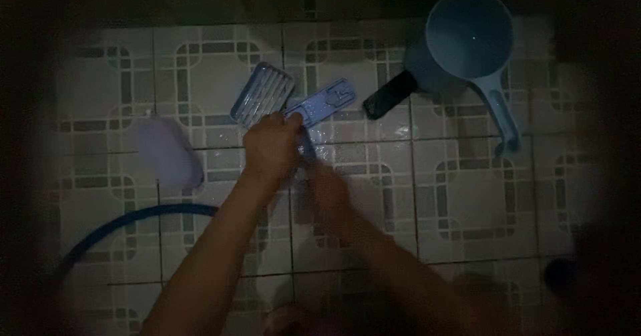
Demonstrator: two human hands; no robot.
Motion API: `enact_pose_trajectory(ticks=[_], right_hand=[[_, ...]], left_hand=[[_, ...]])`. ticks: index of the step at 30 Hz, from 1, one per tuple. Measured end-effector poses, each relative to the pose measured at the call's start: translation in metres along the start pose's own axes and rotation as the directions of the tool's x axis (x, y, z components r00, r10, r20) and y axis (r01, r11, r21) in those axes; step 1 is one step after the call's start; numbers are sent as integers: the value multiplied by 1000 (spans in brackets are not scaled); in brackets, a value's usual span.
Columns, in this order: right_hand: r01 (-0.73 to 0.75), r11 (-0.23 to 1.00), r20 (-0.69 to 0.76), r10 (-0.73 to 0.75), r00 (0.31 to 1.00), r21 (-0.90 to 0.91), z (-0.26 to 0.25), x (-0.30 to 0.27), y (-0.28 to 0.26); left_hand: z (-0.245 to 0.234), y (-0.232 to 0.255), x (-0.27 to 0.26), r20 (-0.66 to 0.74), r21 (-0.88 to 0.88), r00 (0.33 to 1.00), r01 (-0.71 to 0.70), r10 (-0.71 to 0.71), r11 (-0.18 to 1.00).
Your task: The person disassembles a plastic soap dish, scrubs the components with a steel wool pad and water, rinses the parts, and then wipes the bathroom wall before reassembling the dish.
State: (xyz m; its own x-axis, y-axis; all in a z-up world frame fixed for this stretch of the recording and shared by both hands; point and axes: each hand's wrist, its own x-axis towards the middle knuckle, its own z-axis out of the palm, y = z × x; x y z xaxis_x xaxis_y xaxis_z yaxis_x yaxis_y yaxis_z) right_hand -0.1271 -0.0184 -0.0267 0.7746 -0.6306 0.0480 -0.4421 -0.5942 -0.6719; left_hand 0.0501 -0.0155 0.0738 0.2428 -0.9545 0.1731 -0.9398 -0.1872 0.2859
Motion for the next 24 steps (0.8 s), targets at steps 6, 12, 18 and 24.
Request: enact_pose_trajectory(ticks=[6,12,18,24], right_hand=[[-91,989,137,75,988,115,-18,4,2],[157,977,-91,-171,981,-146,-32,25,34],[-117,833,-36,162,986,541,-9,19,3],[-216,974,-16,215,976,-66,-13,19,13]], left_hand=[[-12,-14,-4,147,-13,986,83,-80,996],[-10,-5,-21,91,-211,996,44,-25,976],[11,-15,-43,101,-436,922,378,-373,817],[77,-20,-70,-94,-447,888,366,-450,816]])
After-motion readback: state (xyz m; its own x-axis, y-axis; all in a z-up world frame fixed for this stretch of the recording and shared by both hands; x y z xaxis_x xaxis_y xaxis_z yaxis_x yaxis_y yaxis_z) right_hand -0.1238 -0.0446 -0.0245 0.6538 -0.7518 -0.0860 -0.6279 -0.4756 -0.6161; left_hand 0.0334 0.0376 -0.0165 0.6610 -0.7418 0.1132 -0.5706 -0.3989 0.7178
